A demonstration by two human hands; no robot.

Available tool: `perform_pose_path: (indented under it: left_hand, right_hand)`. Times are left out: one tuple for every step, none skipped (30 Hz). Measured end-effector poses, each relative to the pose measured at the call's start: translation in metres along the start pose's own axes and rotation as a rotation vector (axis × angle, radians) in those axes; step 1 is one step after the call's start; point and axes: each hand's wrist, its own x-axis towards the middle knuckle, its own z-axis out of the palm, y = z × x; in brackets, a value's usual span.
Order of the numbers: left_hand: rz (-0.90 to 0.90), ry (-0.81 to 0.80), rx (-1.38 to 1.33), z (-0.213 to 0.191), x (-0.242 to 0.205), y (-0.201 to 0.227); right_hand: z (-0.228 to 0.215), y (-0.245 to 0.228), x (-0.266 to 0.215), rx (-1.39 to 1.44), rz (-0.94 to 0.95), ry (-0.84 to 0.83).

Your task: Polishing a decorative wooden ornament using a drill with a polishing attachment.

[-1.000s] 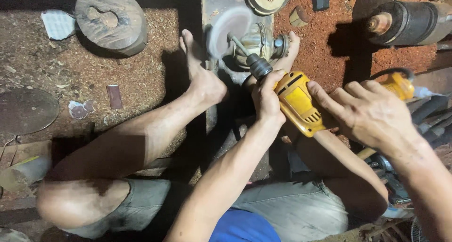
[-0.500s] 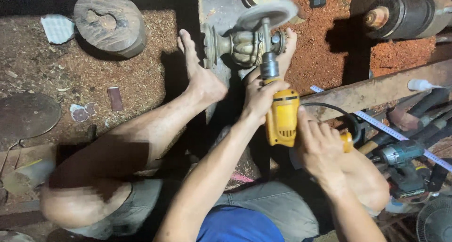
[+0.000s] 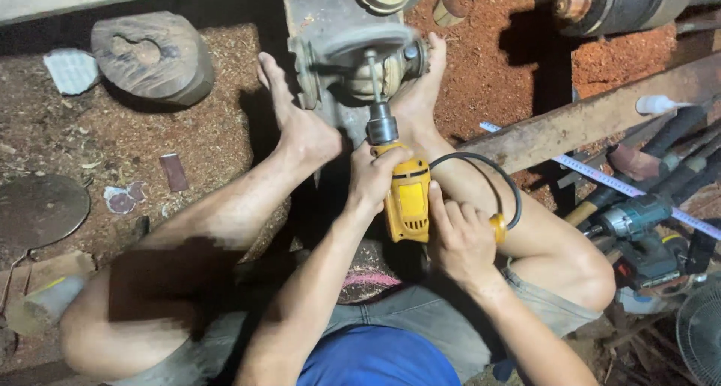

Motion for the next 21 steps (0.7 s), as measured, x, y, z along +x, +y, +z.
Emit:
perform_pose_path:
  left_hand:
    - [-0.010,0.002,0.070,0.000,-0.001,-0.001]
    - [-0.020,0.005,0.140,0.000,-0.003,-0.002]
    - [-0.019,0.004,0.144,-0.002,-0.002,-0.004]
    - [-0.012,-0.004,0.181,-0.004,-0.001,-0.005]
    - [-0.006,-0.011,0.219,-0.005,-0.001,-0.007]
    - [-0.006,-0.010,0.223,-0.009,-0.002,-0.007]
    - [-0.002,-0.005,0.204,-0.011,-0.002,-0.006]
    - [0.003,0.001,0.185,-0.014,-0.002,-0.006]
    - [0.002,-0.003,0.188,-0.018,-0.004,-0.005]
    - [-0.007,0.009,0.154,-0.021,-0.005,-0.004]
    - [-0.016,0.022,0.122,-0.026,-0.007,-0.002]
    - [-0.017,0.020,0.127,-0.030,-0.009,-0.002]
    - [-0.019,0.033,0.117,-0.034,-0.011,-0.001]
    - [-0.022,0.046,0.108,-0.036,-0.012,0.000]
    - [-0.023,0.030,0.113,-0.040,-0.016,-0.001]
    - [0.005,0.046,0.143,-0.044,-0.019,0.000]
    - [0.036,0.060,0.170,-0.048,-0.020,0.001]
    - [0.038,0.042,0.172,-0.054,-0.026,0.009]
    - [0.090,0.035,0.220,-0.059,-0.033,0.016]
    - [0.142,0.027,0.266,-0.064,-0.040,0.021]
    - [0.132,0.016,0.268,-0.065,-0.048,0.032]
  right_hand:
    - [0.006,-0.005,-0.006,0.034,0.041,0.025]
    - [0.011,-0.010,-0.012,0.067,0.083,0.050]
    - [0.011,-0.011,-0.011,0.069,0.085,0.051]
    - [0.011,-0.012,-0.011,0.079,0.094,0.070]
    - [0.011,-0.013,-0.010,0.090,0.104,0.088]
    - [0.012,-0.015,-0.010,0.093,0.106,0.089]
    - [0.012,-0.015,-0.010,0.106,0.088,0.083]
    - [0.013,-0.015,-0.009,0.118,0.071,0.078]
    - [0.013,-0.017,-0.007,0.117,0.075,0.080]
    - [0.014,-0.018,-0.005,0.123,0.047,0.073]
    - [0.014,-0.021,-0.004,0.133,0.020,0.068]
    - [0.017,-0.021,-0.004,0.134,0.023,0.070]
    - [0.020,-0.021,-0.004,0.161,0.008,0.032]
    - [0.022,-0.020,-0.005,0.189,-0.007,-0.005]
    - [0.014,-0.015,0.000,0.181,0.006,0.002]
    - [0.007,-0.010,0.004,0.335,-0.009,-0.090]
    - [-0.001,-0.003,0.011,0.486,-0.026,-0.178]
    - [0.000,0.008,0.025,0.476,-0.015,-0.167]
    - [-0.001,0.020,0.036,0.646,-0.022,-0.133]
    - [-0.001,0.033,0.047,0.815,-0.031,-0.095]
    - [0.004,0.039,0.070,0.812,-0.016,-0.094]
